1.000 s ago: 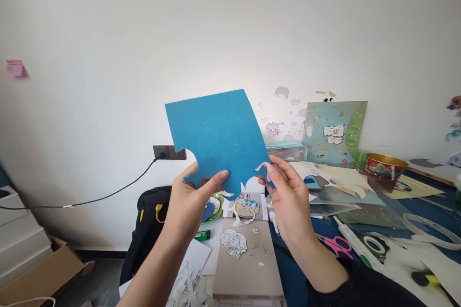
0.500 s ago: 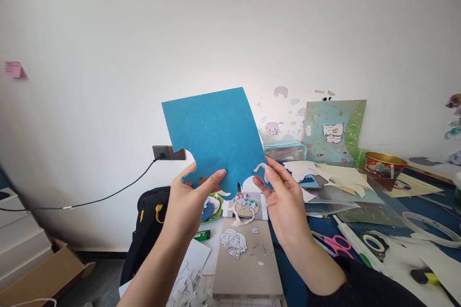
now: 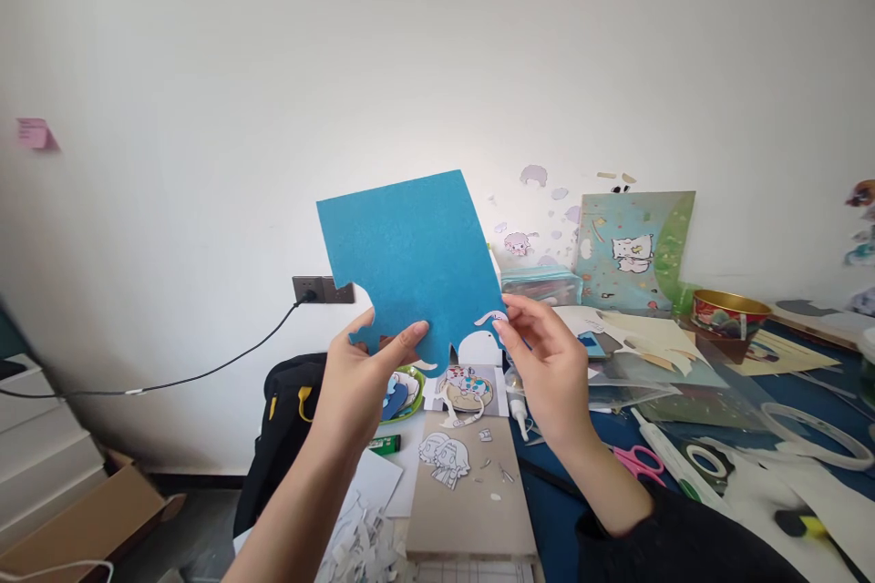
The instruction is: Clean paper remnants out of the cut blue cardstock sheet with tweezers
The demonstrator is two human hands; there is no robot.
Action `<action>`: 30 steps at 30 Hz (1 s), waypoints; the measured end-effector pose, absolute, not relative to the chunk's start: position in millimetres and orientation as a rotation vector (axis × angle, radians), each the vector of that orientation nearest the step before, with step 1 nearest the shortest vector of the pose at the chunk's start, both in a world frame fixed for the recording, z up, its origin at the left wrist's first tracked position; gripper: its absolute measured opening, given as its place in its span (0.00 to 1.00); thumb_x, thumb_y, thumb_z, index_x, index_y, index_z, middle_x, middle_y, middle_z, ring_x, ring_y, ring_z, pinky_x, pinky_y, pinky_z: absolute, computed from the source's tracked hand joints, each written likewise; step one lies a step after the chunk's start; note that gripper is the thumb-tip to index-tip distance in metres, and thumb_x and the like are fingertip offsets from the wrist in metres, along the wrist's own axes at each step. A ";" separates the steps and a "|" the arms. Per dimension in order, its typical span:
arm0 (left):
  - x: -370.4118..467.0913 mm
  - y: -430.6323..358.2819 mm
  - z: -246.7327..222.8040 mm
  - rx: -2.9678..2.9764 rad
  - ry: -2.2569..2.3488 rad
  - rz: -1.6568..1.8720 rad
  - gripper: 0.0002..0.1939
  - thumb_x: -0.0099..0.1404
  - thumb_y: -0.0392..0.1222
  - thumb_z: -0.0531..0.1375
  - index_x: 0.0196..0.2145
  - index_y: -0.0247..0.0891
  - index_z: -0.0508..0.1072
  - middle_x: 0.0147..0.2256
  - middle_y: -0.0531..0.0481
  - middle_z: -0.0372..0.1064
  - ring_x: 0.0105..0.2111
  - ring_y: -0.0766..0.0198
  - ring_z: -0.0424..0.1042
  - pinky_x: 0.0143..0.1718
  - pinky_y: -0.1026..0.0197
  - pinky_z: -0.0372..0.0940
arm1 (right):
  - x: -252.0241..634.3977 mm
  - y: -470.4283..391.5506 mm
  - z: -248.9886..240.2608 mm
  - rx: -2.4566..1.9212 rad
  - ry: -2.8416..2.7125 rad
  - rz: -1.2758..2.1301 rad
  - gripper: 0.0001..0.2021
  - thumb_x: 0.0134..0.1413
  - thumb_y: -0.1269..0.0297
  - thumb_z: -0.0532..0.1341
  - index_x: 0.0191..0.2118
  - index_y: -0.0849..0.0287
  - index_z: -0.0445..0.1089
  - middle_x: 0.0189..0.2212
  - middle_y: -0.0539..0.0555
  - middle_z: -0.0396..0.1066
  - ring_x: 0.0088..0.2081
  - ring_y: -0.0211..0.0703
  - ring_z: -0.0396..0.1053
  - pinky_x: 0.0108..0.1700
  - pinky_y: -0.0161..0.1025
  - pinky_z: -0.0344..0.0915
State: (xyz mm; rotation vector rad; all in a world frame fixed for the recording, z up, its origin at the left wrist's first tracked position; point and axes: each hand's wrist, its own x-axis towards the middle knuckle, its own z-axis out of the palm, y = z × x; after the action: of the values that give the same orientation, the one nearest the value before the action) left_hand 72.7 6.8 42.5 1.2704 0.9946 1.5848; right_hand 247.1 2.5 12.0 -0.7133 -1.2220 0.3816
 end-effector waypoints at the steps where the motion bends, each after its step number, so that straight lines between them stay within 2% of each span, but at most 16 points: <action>1: 71.6 6.8 43.4 1.269 1.002 1.582 0.18 0.45 0.43 0.71 0.33 0.36 0.71 0.21 0.57 0.66 0.24 0.70 0.68 0.29 0.68 0.68 | 249.9 2.2 13.8 -0.707 -1.273 0.359 0.09 0.52 0.68 0.63 0.40 0.52 0.73 0.34 0.51 0.69 0.37 0.41 0.68 0.40 0.40 0.67; 5: 67.8 2.2 50.9 1.287 1.017 1.573 0.17 0.44 0.43 0.71 0.29 0.36 0.70 0.19 0.59 0.61 0.21 0.72 0.65 0.27 0.69 0.67 | 254.8 -1.3 21.2 -0.678 -1.348 0.389 0.05 0.50 0.69 0.64 0.33 0.53 0.75 0.33 0.51 0.68 0.35 0.41 0.66 0.37 0.39 0.65; 8: 64.8 -5.0 57.7 1.306 1.041 1.578 0.17 0.44 0.42 0.71 0.28 0.35 0.70 0.19 0.58 0.62 0.21 0.71 0.66 0.25 0.69 0.66 | 255.8 -10.0 30.3 -0.663 -1.353 0.503 0.02 0.47 0.68 0.65 0.28 0.55 0.75 0.33 0.52 0.67 0.37 0.42 0.66 0.37 0.39 0.64; 11: 57.5 -11.5 63.3 1.288 1.086 1.616 0.20 0.44 0.43 0.71 0.33 0.35 0.70 0.20 0.57 0.64 0.22 0.68 0.69 0.26 0.67 0.66 | 263.3 -29.5 46.6 -0.621 -1.314 0.681 0.04 0.46 0.62 0.66 0.25 0.54 0.73 0.39 0.52 0.67 0.42 0.44 0.66 0.40 0.41 0.65; 12: 53.3 -12.6 64.3 1.277 1.100 1.635 0.22 0.45 0.44 0.71 0.36 0.35 0.70 0.21 0.57 0.64 0.22 0.67 0.69 0.27 0.66 0.67 | 267.7 -37.5 52.8 -0.592 -1.290 0.745 0.05 0.48 0.59 0.65 0.26 0.52 0.73 0.38 0.51 0.67 0.41 0.43 0.66 0.40 0.41 0.66; 13: 48.0 -13.0 64.4 1.268 1.112 1.655 0.24 0.45 0.44 0.70 0.39 0.35 0.70 0.22 0.57 0.65 0.23 0.67 0.70 0.28 0.65 0.68 | 272.5 -45.2 58.4 -0.556 -1.254 0.825 0.06 0.50 0.55 0.63 0.28 0.50 0.73 0.34 0.49 0.68 0.38 0.41 0.67 0.39 0.41 0.66; 16: 27.8 -9.1 55.0 1.246 1.162 1.709 0.26 0.48 0.45 0.69 0.44 0.34 0.69 0.26 0.55 0.67 0.27 0.66 0.70 0.34 0.63 0.69 | 284.7 -59.5 62.7 -0.416 -1.035 1.079 0.08 0.38 0.60 0.71 0.23 0.50 0.72 0.21 0.45 0.62 0.24 0.33 0.61 0.29 0.34 0.63; 19: 6.6 1.4 27.1 1.180 1.280 1.711 0.25 0.55 0.41 0.66 0.49 0.34 0.65 0.28 0.55 0.66 0.28 0.68 0.69 0.35 0.63 0.68 | 288.6 -54.7 37.1 -0.574 -0.968 1.109 0.11 0.31 0.63 0.74 0.25 0.53 0.74 0.22 0.46 0.67 0.24 0.34 0.62 0.29 0.35 0.64; 21: -5.1 10.4 2.1 1.131 1.375 1.675 0.18 0.61 0.38 0.61 0.48 0.34 0.65 0.33 0.52 0.67 0.29 0.68 0.69 0.32 0.61 0.68 | 288.8 -44.6 6.1 -0.682 -0.958 1.154 0.13 0.31 0.64 0.74 0.30 0.58 0.76 0.24 0.49 0.70 0.25 0.36 0.65 0.30 0.36 0.65; 24: -18.6 23.3 -32.2 1.083 1.477 1.587 0.14 0.65 0.41 0.57 0.48 0.34 0.66 0.39 0.47 0.68 0.32 0.65 0.70 0.32 0.59 0.69 | 290.5 -30.1 -43.1 -0.813 -0.917 1.187 0.16 0.29 0.63 0.75 0.29 0.62 0.76 0.23 0.51 0.72 0.24 0.37 0.67 0.30 0.38 0.66; 25: -22.2 26.9 -41.1 1.072 1.508 1.553 0.15 0.65 0.41 0.57 0.48 0.34 0.66 0.40 0.47 0.68 0.34 0.64 0.70 0.33 0.59 0.69 | 291.6 -27.0 -56.9 -0.843 -0.905 1.193 0.15 0.30 0.63 0.74 0.29 0.63 0.75 0.23 0.50 0.72 0.24 0.36 0.67 0.30 0.38 0.66; 28: -30.6 35.5 -59.6 1.065 1.601 1.443 0.15 0.66 0.42 0.56 0.49 0.34 0.66 0.42 0.46 0.68 0.35 0.63 0.71 0.34 0.57 0.70 | 293.9 -22.7 -85.1 -0.917 -0.893 1.204 0.07 0.47 0.67 0.68 0.31 0.65 0.72 0.23 0.48 0.71 0.24 0.33 0.67 0.31 0.35 0.67; 30: -33.8 39.4 -67.4 1.075 1.652 1.363 0.15 0.65 0.42 0.57 0.49 0.34 0.66 0.43 0.46 0.67 0.36 0.63 0.71 0.35 0.57 0.70 | 294.4 -22.2 -93.8 -0.952 -0.900 1.209 0.04 0.54 0.70 0.63 0.32 0.66 0.70 0.24 0.47 0.70 0.24 0.32 0.68 0.31 0.34 0.67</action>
State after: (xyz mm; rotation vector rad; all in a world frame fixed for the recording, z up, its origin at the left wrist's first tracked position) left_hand -33.8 39.4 -67.4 1.0750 1.6524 1.3628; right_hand 294.4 -22.2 -93.8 -0.9522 -0.8999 1.2092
